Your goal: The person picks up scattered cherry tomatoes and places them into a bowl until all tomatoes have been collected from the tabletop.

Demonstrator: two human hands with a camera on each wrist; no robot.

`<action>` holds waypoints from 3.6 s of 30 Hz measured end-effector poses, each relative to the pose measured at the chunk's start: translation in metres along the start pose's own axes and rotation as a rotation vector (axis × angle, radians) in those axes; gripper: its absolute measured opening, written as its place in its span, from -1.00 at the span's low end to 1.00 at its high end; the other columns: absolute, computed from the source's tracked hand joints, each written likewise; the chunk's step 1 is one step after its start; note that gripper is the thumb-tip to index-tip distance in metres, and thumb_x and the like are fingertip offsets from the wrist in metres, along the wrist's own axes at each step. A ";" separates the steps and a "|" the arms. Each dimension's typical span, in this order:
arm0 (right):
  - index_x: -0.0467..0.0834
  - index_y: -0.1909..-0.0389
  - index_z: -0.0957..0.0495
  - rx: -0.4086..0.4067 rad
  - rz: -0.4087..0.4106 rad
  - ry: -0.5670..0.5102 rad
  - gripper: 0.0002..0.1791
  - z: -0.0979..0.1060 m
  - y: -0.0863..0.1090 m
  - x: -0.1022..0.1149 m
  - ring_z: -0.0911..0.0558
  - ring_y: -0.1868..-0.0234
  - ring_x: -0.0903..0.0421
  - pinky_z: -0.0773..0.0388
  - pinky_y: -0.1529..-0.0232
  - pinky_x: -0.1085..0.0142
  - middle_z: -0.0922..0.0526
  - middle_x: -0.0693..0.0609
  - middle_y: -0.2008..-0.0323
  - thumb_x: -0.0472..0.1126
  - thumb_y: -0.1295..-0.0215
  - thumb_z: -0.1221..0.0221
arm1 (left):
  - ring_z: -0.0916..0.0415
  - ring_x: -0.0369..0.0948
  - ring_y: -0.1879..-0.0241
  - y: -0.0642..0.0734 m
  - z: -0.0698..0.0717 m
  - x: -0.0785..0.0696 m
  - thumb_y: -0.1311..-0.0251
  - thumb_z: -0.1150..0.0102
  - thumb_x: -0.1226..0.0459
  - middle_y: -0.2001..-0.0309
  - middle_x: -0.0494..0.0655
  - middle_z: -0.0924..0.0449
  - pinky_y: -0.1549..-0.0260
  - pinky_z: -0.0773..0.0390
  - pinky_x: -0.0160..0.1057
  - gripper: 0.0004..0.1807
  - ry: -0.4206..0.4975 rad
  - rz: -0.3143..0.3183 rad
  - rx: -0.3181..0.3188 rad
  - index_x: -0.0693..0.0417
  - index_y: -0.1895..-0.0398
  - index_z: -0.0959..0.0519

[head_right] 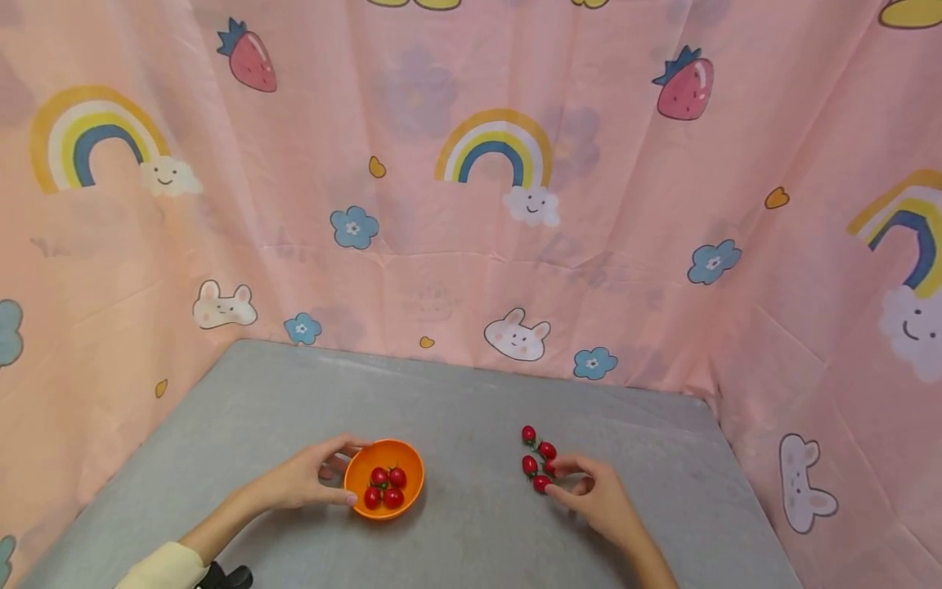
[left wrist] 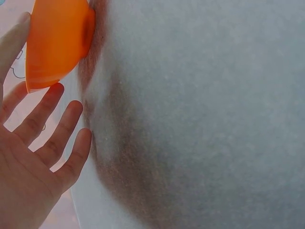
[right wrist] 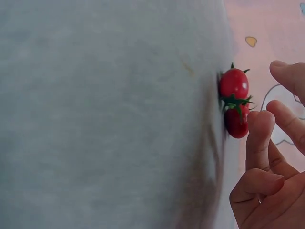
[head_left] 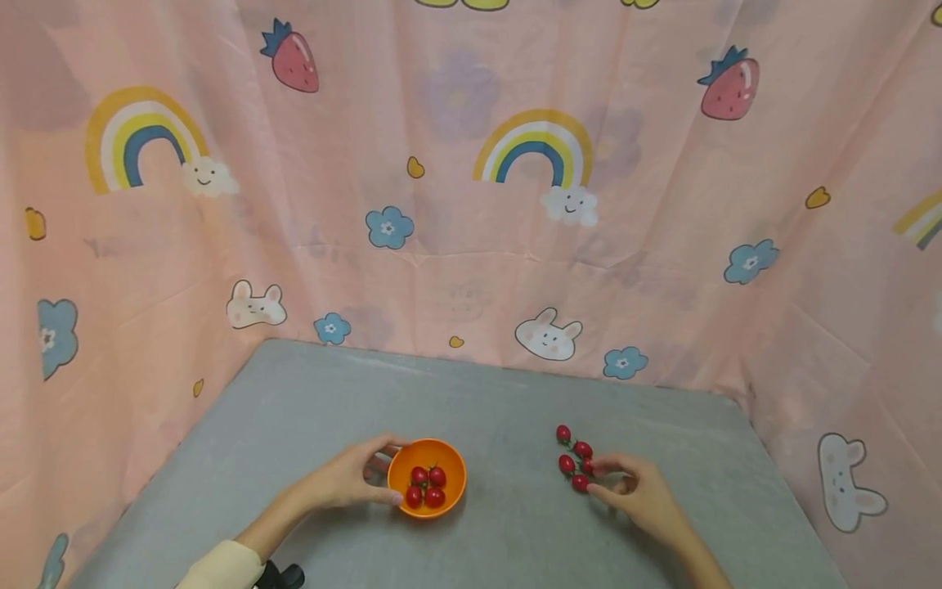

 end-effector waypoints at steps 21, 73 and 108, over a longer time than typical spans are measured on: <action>-0.19 -0.03 -0.67 0.000 -0.118 0.093 -0.52 -0.012 0.002 -0.004 -0.31 0.68 0.24 -0.32 0.66 0.38 -0.67 -0.08 0.04 -0.13 -0.10 -0.53 | -0.59 -0.09 -0.01 0.001 0.001 -0.002 -0.16 -0.51 0.14 -0.18 0.00 -0.53 0.03 -0.55 0.04 -0.27 0.004 -0.004 0.003 -0.02 -0.39 -0.40; -0.18 0.12 -0.72 -0.063 -0.069 0.171 -0.72 -0.008 -0.021 0.027 -0.32 0.65 0.18 -0.23 0.65 0.37 -0.67 0.03 0.29 -0.20 -0.17 -0.49 | -0.59 -0.08 -0.01 0.001 0.001 -0.002 -0.16 -0.52 0.13 -0.19 0.03 -0.53 0.03 -0.56 0.03 -0.25 0.007 -0.001 0.006 -0.02 -0.39 -0.40; -0.07 0.21 -0.74 0.071 0.153 0.132 -0.83 -0.086 -0.079 0.085 -0.38 0.64 0.15 -0.38 0.60 0.37 -0.68 0.10 0.29 -0.21 -0.20 -0.47 | -0.59 -0.09 -0.01 0.001 0.001 0.002 -0.17 -0.51 0.13 -0.18 0.02 -0.52 0.03 -0.57 -0.02 -0.26 0.017 0.006 0.006 -0.03 -0.40 -0.39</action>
Point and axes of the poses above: each hand's wrist, its own y-axis away from the middle knuckle, its own z-axis out of the back of the hand, x = y × z, the point moved 1 cm from there along -y, towards the middle knuckle
